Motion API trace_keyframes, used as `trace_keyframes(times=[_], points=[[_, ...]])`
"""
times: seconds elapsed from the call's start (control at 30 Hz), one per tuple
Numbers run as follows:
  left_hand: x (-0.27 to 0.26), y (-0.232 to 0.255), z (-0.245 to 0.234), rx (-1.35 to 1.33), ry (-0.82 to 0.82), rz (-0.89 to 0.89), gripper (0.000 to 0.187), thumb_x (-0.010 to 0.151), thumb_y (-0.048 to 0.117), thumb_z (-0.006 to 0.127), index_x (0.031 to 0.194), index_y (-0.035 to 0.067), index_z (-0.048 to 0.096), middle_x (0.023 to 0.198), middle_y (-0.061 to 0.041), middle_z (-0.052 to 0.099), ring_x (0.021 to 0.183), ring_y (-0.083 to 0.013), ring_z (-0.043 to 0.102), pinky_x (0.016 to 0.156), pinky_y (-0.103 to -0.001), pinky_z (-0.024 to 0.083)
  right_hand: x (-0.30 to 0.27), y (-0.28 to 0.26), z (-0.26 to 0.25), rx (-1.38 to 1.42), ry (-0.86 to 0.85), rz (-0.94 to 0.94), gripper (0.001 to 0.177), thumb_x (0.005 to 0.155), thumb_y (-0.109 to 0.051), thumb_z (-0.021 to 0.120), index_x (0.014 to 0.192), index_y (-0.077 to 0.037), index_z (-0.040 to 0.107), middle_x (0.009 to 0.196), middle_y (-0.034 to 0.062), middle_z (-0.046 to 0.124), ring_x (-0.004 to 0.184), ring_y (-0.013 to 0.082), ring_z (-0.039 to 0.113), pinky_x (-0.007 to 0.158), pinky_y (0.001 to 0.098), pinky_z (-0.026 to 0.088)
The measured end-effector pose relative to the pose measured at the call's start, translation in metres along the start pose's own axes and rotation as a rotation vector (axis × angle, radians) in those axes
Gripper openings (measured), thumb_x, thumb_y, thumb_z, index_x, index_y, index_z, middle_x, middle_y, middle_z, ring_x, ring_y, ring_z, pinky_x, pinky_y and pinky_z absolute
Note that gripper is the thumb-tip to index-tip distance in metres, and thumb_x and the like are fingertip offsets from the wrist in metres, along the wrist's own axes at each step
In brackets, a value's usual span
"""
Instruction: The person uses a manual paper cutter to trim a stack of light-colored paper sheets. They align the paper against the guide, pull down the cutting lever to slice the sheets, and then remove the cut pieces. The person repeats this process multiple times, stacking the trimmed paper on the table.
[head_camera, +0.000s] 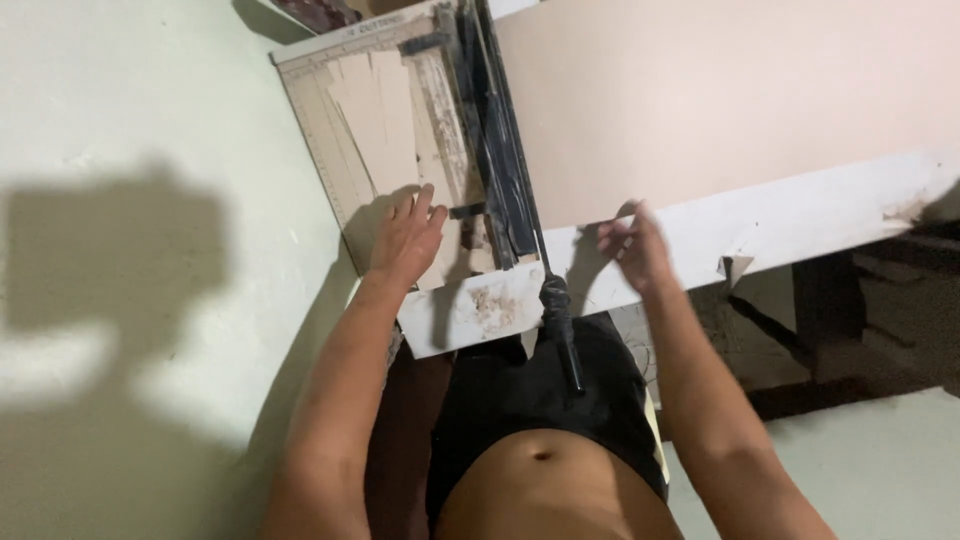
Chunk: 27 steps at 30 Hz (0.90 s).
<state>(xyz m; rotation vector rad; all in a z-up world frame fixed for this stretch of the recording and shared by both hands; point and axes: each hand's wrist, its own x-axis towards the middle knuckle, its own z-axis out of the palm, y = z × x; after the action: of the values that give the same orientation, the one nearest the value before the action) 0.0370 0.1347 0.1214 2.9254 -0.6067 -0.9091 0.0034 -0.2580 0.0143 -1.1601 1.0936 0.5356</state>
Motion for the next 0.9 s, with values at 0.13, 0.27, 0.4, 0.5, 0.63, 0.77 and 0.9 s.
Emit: trace_keyframes(times=[0.13,0.27,0.4,0.5,0.63,0.77,0.9], points=[[0.006,0.035,-0.047,-0.323,-0.152,-0.186,0.042,0.104,0.022,0.057,0.144,0.013,0.05,0.163,-0.015,0.026,0.144,-0.0376,0.034,0.116,-0.053,0.032,0.036,0.001,-0.059,0.217,-0.07,-0.16,0.033,0.106,-0.031,0.069,0.118,-0.017,0.041,0.101,-0.0017,0.055,0.09,0.0233,0.068,0.08,0.0379,0.058],[0.03,0.053,-0.036,-0.434,0.022,-0.241,0.045,0.105,0.022,0.059,0.147,0.012,0.048,0.152,-0.019,0.033,0.14,-0.04,0.038,0.115,-0.056,0.034,-0.054,-0.026,-0.014,0.145,-0.019,-0.173,0.026,0.104,-0.019,0.067,0.119,-0.007,0.049,0.087,0.008,0.066,0.079,0.0278,0.078,0.074,0.0382,0.071],[0.048,0.064,-0.034,-0.506,0.078,-0.27,0.047,0.102,0.025,0.062,0.145,0.014,0.048,0.145,-0.018,0.039,0.139,-0.0387,0.039,0.112,-0.056,0.038,-0.027,0.002,0.005,0.064,-0.042,-0.193,0.039,0.102,-0.021,0.072,0.116,0.002,0.044,0.09,0.0138,0.066,0.079,0.0308,0.077,0.075,0.046,0.07],[0.06,0.069,-0.028,-0.51,0.125,-0.267,0.053,0.103,0.025,0.063,0.15,0.014,0.042,0.151,-0.023,0.033,0.143,-0.0451,0.032,0.112,-0.061,0.035,-0.024,-0.001,0.016,-0.061,-0.085,-0.272,0.027,0.106,-0.021,0.064,0.119,-0.001,0.05,0.095,0.0123,0.067,0.085,0.0294,0.078,0.079,0.0442,0.069],[0.085,0.075,-0.025,-0.463,0.063,-0.313,0.092,0.092,0.035,0.079,0.162,0.021,0.02,0.163,-0.031,0.01,0.152,-0.05,0.009,0.121,-0.066,0.016,-0.02,-0.01,0.02,-0.095,-0.046,-0.253,0.03,0.103,-0.025,0.069,0.116,-0.002,0.054,0.09,0.0117,0.07,0.083,0.0267,0.077,0.075,0.0411,0.069],[0.093,0.083,-0.038,-0.361,-0.081,-0.345,0.113,0.087,0.027,0.085,0.164,0.008,0.005,0.161,-0.04,-0.004,0.154,-0.0519,0.001,0.121,-0.07,0.016,-0.022,-0.013,0.017,-0.223,-0.044,-0.227,0.031,0.103,-0.036,0.07,0.113,-0.008,0.063,0.093,0.0115,0.072,0.087,0.027,0.077,0.079,0.0439,0.066],[0.102,0.083,-0.036,-0.289,-0.168,-0.381,0.113,0.087,0.024,0.084,0.165,0.008,0.004,0.162,-0.037,-0.008,0.154,-0.0496,-0.002,0.119,-0.074,0.012,-0.056,-0.028,0.034,-0.564,-0.045,-0.19,0.057,0.105,-0.057,0.063,0.087,-0.003,0.073,0.068,0.0138,0.068,0.064,0.0259,0.072,0.061,0.0448,0.064]])
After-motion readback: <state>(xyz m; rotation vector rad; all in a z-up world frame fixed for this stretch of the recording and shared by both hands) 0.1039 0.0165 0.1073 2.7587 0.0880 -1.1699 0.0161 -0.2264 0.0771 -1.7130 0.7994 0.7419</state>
